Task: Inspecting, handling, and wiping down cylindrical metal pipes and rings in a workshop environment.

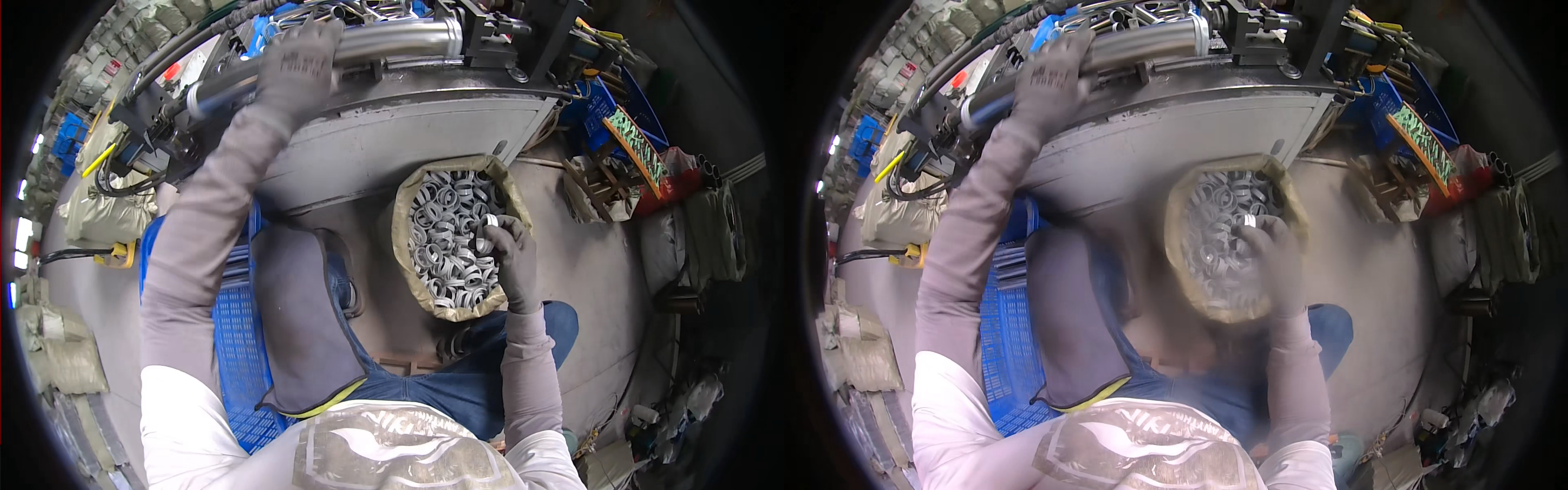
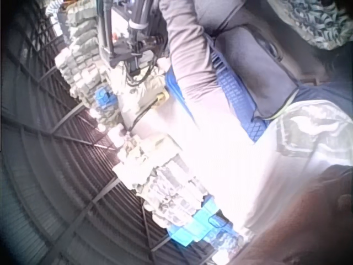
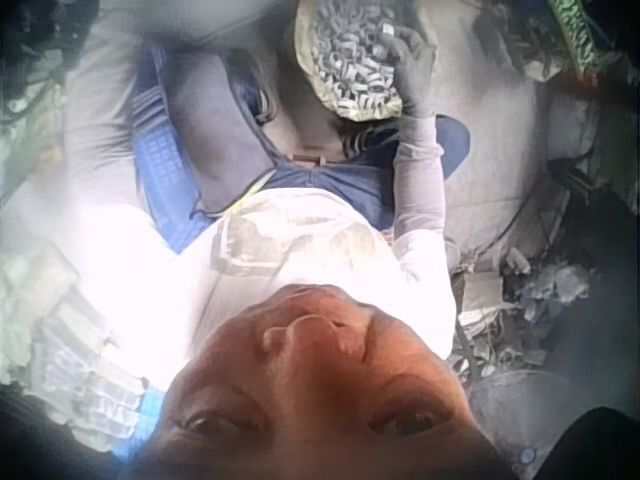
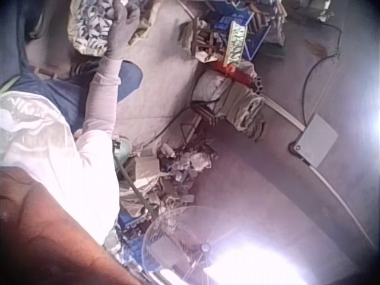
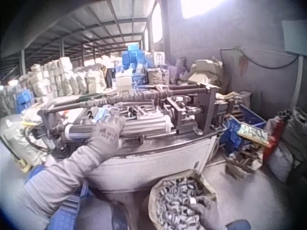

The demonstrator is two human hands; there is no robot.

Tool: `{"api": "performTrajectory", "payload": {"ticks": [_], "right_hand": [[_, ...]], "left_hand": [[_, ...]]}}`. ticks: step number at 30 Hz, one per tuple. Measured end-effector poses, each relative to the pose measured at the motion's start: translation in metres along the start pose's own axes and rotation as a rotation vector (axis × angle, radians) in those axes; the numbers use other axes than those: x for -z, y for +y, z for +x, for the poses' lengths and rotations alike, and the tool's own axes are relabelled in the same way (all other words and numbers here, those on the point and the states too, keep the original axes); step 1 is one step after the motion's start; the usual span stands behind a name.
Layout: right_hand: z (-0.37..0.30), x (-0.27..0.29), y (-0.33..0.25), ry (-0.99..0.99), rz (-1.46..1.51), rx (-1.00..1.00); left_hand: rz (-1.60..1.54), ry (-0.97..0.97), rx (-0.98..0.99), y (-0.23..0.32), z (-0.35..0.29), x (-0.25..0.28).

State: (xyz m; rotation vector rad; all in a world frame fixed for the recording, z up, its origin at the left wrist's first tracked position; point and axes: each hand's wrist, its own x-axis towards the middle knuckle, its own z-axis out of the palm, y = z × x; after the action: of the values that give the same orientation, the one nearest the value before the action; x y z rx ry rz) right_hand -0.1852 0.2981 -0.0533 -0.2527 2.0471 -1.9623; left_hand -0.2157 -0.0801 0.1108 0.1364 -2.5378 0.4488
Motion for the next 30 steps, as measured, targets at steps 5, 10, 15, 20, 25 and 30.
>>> {"api": "performTrajectory", "payload": {"ticks": [5,10,15,20,25,30], "right_hand": [[0.007,0.015,0.035,0.049,-0.230,0.155],[0.010,0.010,0.030,0.068,-0.200,0.040],[0.011,-0.006,0.036,-0.017,-0.253,0.137],[0.019,0.011,0.052,0.028,-0.315,0.140],[0.008,0.003,0.034,0.077,-0.264,-0.067],[0.016,0.000,0.060,-0.035,-0.174,-0.092]], "left_hand": [[0.099,-0.075,0.143,-0.014,0.088,-0.058],[0.113,-0.174,0.073,-0.022,0.105,-0.100],[0.012,-0.100,0.005,-0.044,0.092,-0.124],[-0.209,0.230,-0.157,-0.032,-0.018,-0.081],[-0.450,0.058,0.189,-0.116,-0.226,-0.073],[-0.071,-0.564,0.501,-0.180,-0.491,-0.162]]}}
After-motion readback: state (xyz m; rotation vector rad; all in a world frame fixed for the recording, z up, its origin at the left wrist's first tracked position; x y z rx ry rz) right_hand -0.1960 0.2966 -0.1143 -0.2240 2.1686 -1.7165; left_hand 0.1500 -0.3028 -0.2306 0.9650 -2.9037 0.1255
